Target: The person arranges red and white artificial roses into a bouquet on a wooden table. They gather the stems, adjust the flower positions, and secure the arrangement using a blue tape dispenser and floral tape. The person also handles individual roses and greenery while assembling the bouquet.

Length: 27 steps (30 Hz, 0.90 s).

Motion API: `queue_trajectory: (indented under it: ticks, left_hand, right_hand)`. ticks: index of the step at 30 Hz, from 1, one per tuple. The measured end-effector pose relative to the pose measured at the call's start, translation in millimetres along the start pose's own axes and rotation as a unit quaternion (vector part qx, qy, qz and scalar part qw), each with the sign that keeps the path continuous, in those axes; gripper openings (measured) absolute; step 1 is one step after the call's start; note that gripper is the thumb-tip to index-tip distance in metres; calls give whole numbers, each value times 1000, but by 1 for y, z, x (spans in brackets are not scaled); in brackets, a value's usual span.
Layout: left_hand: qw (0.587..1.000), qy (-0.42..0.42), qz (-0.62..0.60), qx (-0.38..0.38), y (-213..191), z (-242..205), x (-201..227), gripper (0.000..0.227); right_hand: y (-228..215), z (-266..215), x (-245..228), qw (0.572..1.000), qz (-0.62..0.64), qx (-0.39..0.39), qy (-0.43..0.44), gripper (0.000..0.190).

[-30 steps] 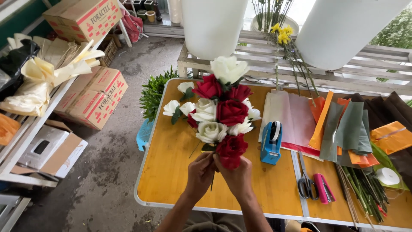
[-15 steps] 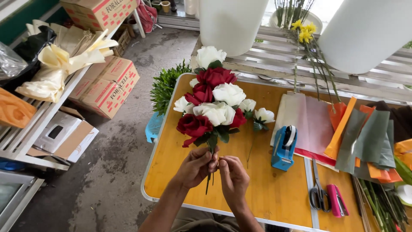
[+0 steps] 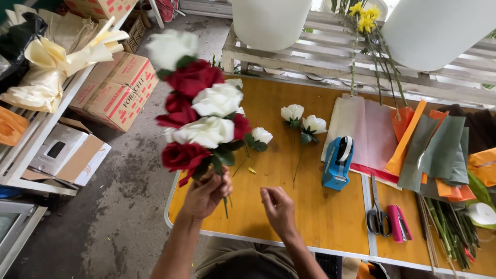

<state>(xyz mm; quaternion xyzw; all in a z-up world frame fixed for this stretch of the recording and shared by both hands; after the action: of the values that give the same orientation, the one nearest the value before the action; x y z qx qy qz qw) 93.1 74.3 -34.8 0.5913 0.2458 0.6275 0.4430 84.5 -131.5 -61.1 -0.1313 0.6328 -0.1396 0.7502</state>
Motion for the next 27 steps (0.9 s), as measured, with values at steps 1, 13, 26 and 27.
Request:
queue_trajectory:
  ticks: [1,13,26,27]
  left_hand:
    - [1000,-1,-1,4,-11,-7,-2,20]
    - [988,99,42,109,-44,-58,-11,28]
    - [998,25,-3,59,-21,-53,-24,22]
    - [998,19,-9,60,-20,-47,-27,22]
  right_hand:
    - [0,7,12,1000,0,-2,4,20]
    - [81,88,8,994,-78,-70,-18,26]
    - [-3,38,63,974,73,53,209,23]
    - [-10,32,54,957,143,61,246,34]
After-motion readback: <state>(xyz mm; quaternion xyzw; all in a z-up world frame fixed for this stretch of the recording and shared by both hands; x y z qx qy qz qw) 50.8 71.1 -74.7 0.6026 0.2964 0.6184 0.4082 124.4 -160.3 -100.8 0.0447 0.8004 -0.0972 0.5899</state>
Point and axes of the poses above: each hand's wrist, its own z-axis towards the middle knuckle, its own y-axis out of the palm, x = y × z, the point moved 9 cm from there along z, towards the middle knuckle, and after that the axes turned 4 degrees about y, right-handed, at the moved point
